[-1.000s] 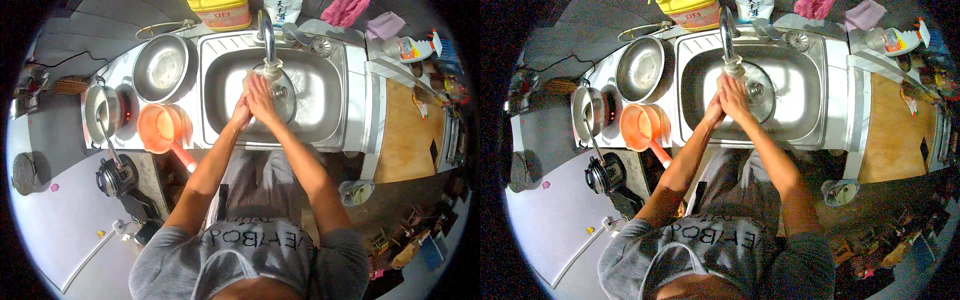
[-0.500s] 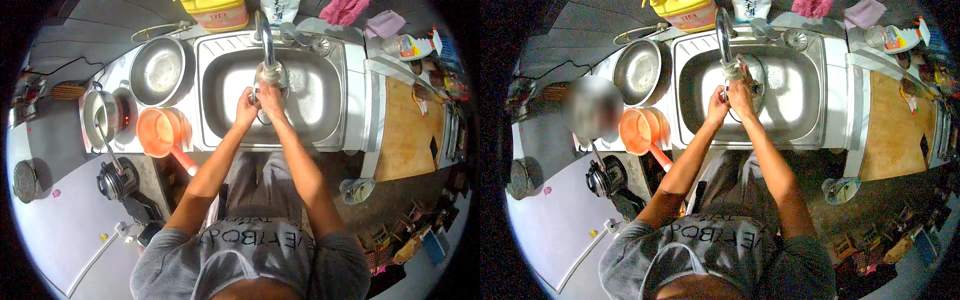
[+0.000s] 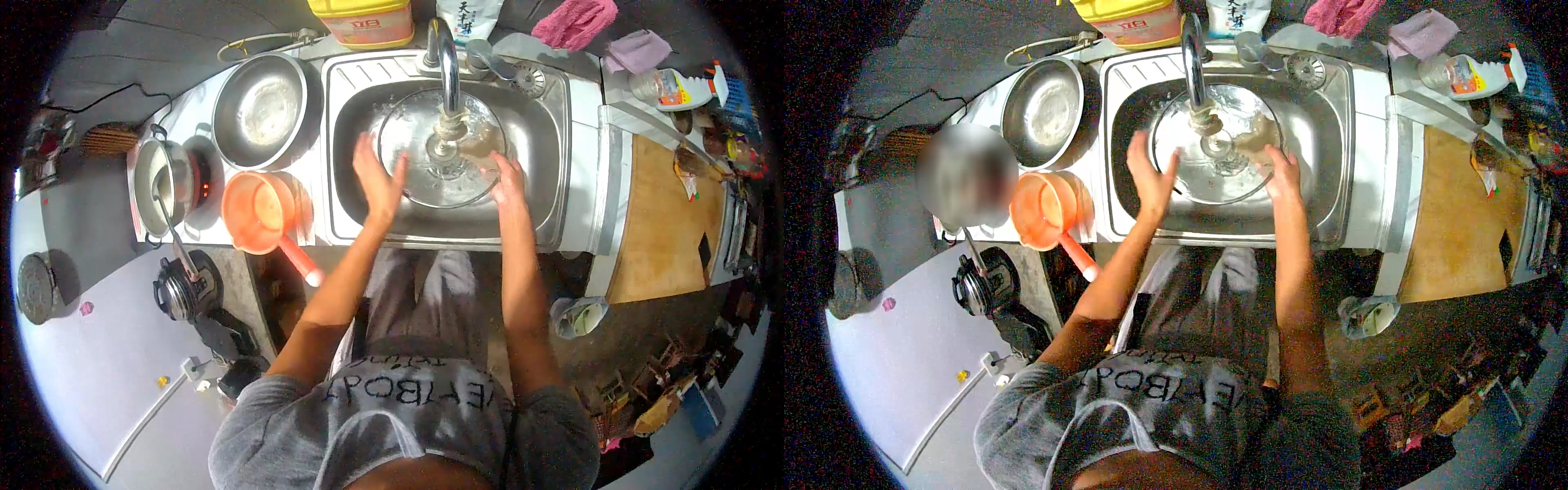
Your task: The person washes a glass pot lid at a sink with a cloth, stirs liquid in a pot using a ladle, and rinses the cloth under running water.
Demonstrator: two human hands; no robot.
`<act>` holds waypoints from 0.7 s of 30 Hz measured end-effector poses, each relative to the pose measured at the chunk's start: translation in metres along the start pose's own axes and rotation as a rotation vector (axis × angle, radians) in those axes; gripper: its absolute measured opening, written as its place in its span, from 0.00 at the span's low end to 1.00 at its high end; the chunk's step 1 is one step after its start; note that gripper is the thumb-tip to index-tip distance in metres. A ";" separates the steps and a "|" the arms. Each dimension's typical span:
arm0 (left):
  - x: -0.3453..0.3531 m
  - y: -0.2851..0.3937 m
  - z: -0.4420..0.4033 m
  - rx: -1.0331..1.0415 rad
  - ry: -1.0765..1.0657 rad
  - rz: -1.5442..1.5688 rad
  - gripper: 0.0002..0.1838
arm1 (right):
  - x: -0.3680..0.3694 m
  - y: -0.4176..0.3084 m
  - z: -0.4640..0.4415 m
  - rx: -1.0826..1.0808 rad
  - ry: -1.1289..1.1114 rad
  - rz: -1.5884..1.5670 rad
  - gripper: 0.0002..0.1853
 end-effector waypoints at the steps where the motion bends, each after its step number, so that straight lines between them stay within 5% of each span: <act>1: 0.009 -0.037 -0.004 -0.231 -0.029 0.202 0.35 | 0.001 -0.002 0.000 0.007 -0.051 0.024 0.19; 4: 0.023 -0.051 -0.004 -1.231 -0.410 1.238 0.29 | -0.004 0.012 -0.019 0.034 -0.142 0.058 0.19; 5: 0.028 -0.048 -0.004 -1.211 -0.567 1.465 0.27 | -0.002 0.013 -0.023 0.003 -0.151 0.116 0.19; 8: 0.032 -0.056 0.003 -1.155 -0.611 1.401 0.27 | -0.002 0.011 -0.037 -0.187 -0.066 0.400 0.19; 10: 0.033 -0.053 0.011 -1.177 -0.499 1.355 0.28 | -0.002 -0.010 -0.033 -0.351 0.305 1.159 0.18; 14: 0.051 -0.060 0.025 -1.196 -0.361 1.298 0.34 | 0.028 0.005 -0.025 -0.758 0.424 1.290 0.13; 16: 0.059 -0.069 0.030 -1.233 -0.251 1.220 0.35 | 0.056 0.038 -0.014 -1.031 0.179 1.041 0.11; 18: 0.062 -0.068 0.034 -1.205 -0.254 1.256 0.35 | 0.095 0.075 -0.006 -0.750 -0.180 1.124 0.15; 20: 0.069 -0.085 0.047 -1.210 -0.276 1.160 0.33 | 0.123 0.087 0.009 -1.092 -0.212 1.303 0.21; 21: 0.065 -0.063 0.042 -1.123 -0.275 1.200 0.31 | 0.128 0.090 0.002 -0.992 -0.335 1.287 0.23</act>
Point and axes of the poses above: each hand's wrist, its own z-axis away from the middle knuckle, its own x-axis out of the palm, y = z × x, the point moved 4 cm from there along -z, towards the middle knuckle, and after that the axes turned 15 degrees about z, right-handed, at the moved point
